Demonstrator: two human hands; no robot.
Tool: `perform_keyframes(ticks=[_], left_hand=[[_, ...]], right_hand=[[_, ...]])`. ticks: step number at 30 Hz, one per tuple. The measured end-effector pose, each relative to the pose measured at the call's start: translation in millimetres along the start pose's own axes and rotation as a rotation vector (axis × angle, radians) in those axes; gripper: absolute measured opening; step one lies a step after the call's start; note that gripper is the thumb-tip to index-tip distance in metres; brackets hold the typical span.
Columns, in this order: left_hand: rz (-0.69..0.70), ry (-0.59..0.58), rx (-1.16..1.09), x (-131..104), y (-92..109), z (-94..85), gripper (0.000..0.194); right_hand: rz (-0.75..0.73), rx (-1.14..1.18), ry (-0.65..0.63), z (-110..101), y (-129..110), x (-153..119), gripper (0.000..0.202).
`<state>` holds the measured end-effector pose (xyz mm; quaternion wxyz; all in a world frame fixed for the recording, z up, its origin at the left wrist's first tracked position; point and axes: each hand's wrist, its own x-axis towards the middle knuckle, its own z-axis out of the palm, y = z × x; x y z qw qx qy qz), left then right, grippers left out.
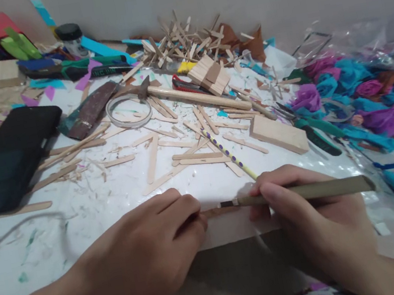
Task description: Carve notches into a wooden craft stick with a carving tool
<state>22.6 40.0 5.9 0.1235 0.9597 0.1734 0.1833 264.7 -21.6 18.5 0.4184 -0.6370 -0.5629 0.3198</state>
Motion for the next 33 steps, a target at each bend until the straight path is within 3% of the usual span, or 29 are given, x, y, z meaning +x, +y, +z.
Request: perform_keyframes(ticks=[6, 9, 13, 16, 19, 22, 24, 27, 30, 33], left_hand=[[-0.075, 0.011, -0.081, -22.1, 2.2, -6.6, 0.023], [-0.102, 0.045, -0.130, -28.9, 6.6, -6.9, 0.028], [-0.059, 0.078, -0.052, -29.0, 11.6, -2.3, 0.026], [-0.024, 0.100, 0.010, -27.4, 13.8, 0.5, 0.020], [-0.014, 0.105, 0.021, -25.9, 15.9, 1.1, 0.033], [0.002, 0.110, 0.011, -25.9, 18.2, 2.2, 0.048], [0.025, 0.097, 0.036, -27.3, 19.6, 4.0, 0.042], [0.047, 0.086, 0.078, -29.5, 22.5, 7.5, 0.036], [0.041, 0.059, 0.118, -29.2, 26.5, 10.2, 0.042], [0.027, 0.055, 0.156, -28.1, 29.7, 11.4, 0.044]], right_hand=[[0.052, 0.053, 0.022, -4.4, 2.8, -4.8, 0.029], [0.015, -0.028, 0.041, -8.2, 1.1, -4.2, 0.029], [-0.065, -0.135, -0.031, -5.9, -5.1, 1.7, 0.027], [-0.167, -0.215, -0.002, -2.0, -7.3, 4.5, 0.017], [-0.239, -0.298, -0.038, -1.0, -6.5, 4.2, 0.011], [-0.243, -0.244, -0.130, -1.3, -5.9, 3.9, 0.011], [-0.231, -0.186, -0.171, -1.6, -6.6, 4.3, 0.011], [-0.224, -0.170, -0.145, -3.4, -8.2, 4.6, 0.010], [-0.217, -0.240, -0.084, -7.8, -7.8, 3.7, 0.007], [-0.205, -0.280, -0.129, -13.3, -4.3, 2.5, 0.002]])
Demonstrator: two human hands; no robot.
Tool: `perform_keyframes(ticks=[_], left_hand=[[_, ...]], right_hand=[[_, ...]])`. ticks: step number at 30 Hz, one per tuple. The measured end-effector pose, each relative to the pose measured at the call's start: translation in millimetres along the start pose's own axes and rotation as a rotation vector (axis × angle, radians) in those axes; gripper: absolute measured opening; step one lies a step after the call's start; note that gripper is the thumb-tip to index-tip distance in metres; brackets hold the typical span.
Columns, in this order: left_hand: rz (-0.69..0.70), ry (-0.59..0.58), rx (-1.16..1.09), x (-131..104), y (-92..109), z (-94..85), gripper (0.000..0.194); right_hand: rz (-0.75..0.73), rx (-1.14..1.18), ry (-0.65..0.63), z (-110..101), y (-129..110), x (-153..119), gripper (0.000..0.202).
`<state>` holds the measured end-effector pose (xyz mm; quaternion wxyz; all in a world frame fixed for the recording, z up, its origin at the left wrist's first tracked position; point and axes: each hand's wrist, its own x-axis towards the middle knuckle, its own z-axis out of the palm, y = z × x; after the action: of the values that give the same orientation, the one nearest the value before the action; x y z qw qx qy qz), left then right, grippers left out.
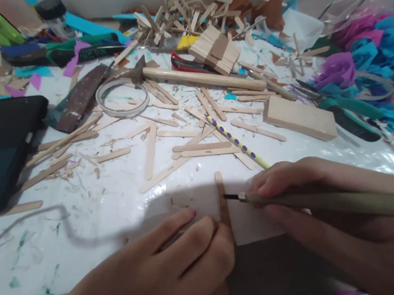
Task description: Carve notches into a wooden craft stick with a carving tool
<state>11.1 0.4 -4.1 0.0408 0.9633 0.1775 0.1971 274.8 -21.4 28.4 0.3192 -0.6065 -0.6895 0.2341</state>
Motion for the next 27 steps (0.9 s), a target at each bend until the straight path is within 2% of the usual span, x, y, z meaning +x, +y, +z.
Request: perform_keyframes(ticks=[4, 7, 11, 15, 19, 23, 27], left_hand=[[0.006, -0.001, 0.024, -3.0, -2.0, 0.8, 0.043], [0.076, 0.012, 0.047, -5.9, -4.9, 2.4, 0.039], [-0.017, 0.006, 0.004, -6.7, -1.2, 4.2, 0.038], [-0.040, -0.002, -0.027, -7.7, 3.3, 5.8, 0.037], [-0.044, 0.001, -0.039, -7.4, 3.3, 5.4, 0.039], [-0.054, 0.017, -0.040, -3.6, 2.4, 2.7, 0.043], [-0.076, 0.027, -0.060, -1.3, 2.1, 0.9, 0.042]], right_hand=[[-0.038, 0.032, -0.064, -0.5, 4.7, -3.1, 0.006], [-0.009, 0.110, -0.022, 3.9, 4.3, -4.7, 0.007], [0.109, 0.189, 0.086, 8.1, 2.7, -5.6, 0.006], [0.081, 0.135, 0.021, 7.4, 2.1, -5.8, 0.004], [0.164, 0.114, 0.083, 8.3, 4.6, -8.6, 0.005], [0.010, 0.061, 0.003, 7.3, 9.3, -11.7, 0.007], [0.138, 0.052, 0.077, 8.4, 2.1, -14.6, 0.003]])
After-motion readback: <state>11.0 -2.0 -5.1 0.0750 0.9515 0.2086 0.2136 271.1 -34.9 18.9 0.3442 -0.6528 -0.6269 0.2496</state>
